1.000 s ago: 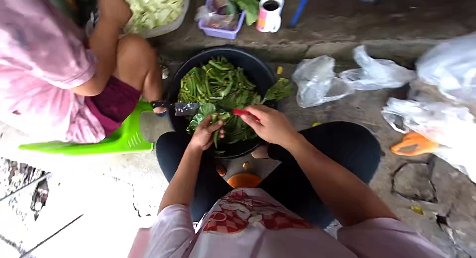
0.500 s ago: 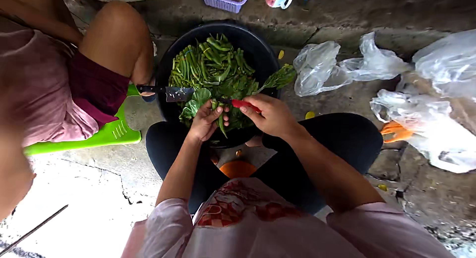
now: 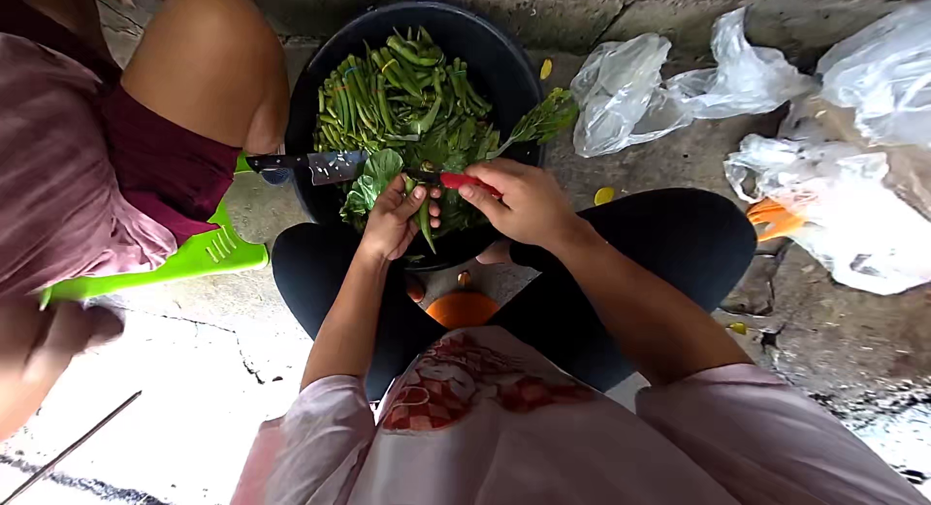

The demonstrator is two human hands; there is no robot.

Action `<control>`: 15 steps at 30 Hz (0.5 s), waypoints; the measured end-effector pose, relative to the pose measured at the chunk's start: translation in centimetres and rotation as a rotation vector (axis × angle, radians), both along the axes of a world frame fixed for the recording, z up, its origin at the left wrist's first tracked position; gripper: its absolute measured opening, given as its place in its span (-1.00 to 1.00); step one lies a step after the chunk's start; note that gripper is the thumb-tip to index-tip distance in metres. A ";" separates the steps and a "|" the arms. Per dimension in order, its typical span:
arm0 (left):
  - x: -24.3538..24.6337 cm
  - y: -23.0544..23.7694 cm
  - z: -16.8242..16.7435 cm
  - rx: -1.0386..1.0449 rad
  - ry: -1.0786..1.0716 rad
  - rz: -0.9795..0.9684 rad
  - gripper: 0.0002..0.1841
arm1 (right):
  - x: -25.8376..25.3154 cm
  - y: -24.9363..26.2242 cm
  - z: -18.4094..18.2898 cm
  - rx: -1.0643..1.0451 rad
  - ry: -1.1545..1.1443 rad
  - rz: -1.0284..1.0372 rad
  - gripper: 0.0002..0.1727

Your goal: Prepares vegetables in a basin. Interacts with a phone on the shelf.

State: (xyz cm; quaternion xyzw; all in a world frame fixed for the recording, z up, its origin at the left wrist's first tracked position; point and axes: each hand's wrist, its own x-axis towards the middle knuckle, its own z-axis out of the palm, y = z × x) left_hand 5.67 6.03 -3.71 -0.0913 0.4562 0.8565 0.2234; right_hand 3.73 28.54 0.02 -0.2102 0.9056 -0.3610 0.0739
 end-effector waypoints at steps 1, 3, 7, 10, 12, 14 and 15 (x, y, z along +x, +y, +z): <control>0.0 0.0 0.0 0.000 -0.002 0.001 -0.84 | 0.0 0.0 -0.1 -0.003 0.006 0.000 -0.47; 0.0 0.0 -0.1 0.003 0.001 -0.007 -0.84 | -0.1 0.2 -0.2 -0.001 0.005 0.002 -0.46; 0.0 0.0 -0.4 0.016 0.012 -0.019 -0.86 | -0.2 0.3 -0.5 0.007 -0.017 0.008 -0.45; 0.1 0.0 -0.6 0.028 0.008 -0.018 -0.85 | -1.0 1.0 -1.2 0.083 -0.103 -0.024 -0.45; 0.3 -0.1 -0.6 0.047 0.012 -0.019 -0.84 | -1.8 1.8 -2.0 0.194 -0.213 -0.083 -0.45; 0.2 -0.4 -0.4 0.069 0.030 -0.018 -0.83 | -2.2 2.4 -2.4 0.210 -0.270 -0.133 -0.45; 0.1 -0.5 -0.3 0.070 0.036 -0.014 -0.83 | -2.1 2.5 -2.3 0.195 -0.279 -0.147 -0.46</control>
